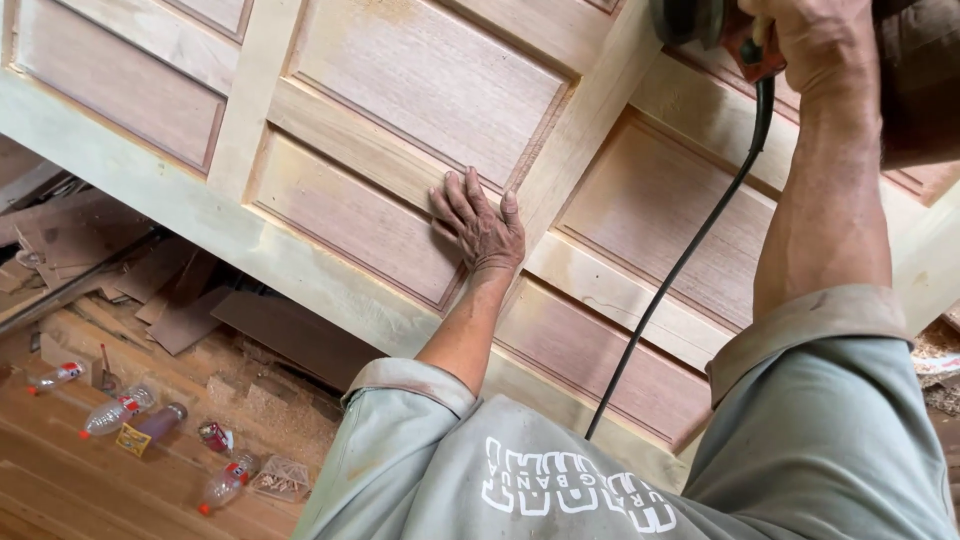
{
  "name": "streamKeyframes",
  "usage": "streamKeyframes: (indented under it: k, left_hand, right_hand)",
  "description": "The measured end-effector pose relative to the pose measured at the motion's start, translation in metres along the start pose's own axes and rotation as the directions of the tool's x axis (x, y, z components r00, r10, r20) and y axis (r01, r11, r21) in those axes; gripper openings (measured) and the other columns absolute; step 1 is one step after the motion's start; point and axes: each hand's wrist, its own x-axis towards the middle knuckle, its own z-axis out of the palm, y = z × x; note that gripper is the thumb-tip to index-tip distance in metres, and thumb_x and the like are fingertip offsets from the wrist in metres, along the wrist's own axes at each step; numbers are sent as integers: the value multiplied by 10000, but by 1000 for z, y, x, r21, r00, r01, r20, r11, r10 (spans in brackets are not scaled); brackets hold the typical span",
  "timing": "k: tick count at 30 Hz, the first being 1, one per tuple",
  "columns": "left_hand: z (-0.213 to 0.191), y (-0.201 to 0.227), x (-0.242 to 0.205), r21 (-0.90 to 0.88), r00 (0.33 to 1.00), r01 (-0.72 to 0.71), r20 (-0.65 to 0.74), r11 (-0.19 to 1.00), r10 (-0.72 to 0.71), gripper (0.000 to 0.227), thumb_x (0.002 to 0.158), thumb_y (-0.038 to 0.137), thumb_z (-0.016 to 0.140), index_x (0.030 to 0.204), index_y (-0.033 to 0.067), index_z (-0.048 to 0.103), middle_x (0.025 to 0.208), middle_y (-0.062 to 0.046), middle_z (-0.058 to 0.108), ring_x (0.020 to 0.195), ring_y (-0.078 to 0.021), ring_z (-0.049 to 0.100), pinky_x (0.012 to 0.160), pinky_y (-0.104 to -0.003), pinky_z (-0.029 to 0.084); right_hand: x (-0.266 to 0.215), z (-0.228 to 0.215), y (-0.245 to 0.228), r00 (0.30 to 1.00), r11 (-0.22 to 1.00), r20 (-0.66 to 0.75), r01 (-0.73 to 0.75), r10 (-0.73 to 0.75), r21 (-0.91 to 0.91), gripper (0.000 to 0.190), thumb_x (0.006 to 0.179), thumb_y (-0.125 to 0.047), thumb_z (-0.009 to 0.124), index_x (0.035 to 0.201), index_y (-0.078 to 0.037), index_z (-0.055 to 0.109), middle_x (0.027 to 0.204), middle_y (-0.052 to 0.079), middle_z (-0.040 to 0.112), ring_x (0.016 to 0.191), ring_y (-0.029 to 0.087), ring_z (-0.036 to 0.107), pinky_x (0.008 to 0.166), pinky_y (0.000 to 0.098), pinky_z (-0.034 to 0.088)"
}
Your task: Using an electric belt sander to smooth the surface of a multi-panel wooden door
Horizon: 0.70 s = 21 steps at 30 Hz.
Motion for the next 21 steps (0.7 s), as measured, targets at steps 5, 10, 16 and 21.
streamKeyframes:
  k: [5, 10, 16, 21]
  left_hand:
    - [4, -1, 0, 3, 1000, -3, -13, 1000, 3, 744, 1022, 655, 225, 1526, 159, 453, 1609, -136, 364, 1541, -451, 238, 1124, -707, 318]
    - [4, -3, 0, -2, 999, -19, -50, 1000, 19, 733, 1022, 646, 243, 1507, 150, 479, 1591, -137, 388, 1529, -445, 263, 1116, -703, 325]
    - [4, -2, 0, -18, 995, 49, 89, 999, -47, 763, 1015, 669, 194, 1563, 181, 405, 1642, -106, 317, 1566, -414, 157, 1165, -701, 256]
    - [16, -3, -2, -12, 999, 41, -24, 999, -41, 674, 1042, 627, 262, 1536, 205, 439, 1612, -84, 377, 1553, -419, 247, 1153, -713, 286]
  right_hand:
    - [-37, 12, -16, 999, 997, 4, -48, 48, 64, 234, 1028, -157, 704, 840, -187, 569, 741, -70, 581, 660, 52, 563, 645, 205, 503]
    - [-58, 44, -5, 995, 986, 5, -101, 101, 132, 211, 910, -183, 735, 1084, -150, 620, 746, -6, 613, 591, 107, 619, 402, 265, 500]
    - [-99, 81, -20, 986, 966, 106, -149, 129, 209, 555, 823, -151, 691, 1370, -159, 598, 649, -8, 537, 459, 75, 438, 354, 231, 333]
    - [-124, 106, -27, 967, 970, 107, -236, 230, 53, 295, 806, -336, 691, 1060, -192, 734, 985, -28, 733, 899, 105, 661, 825, 258, 555]
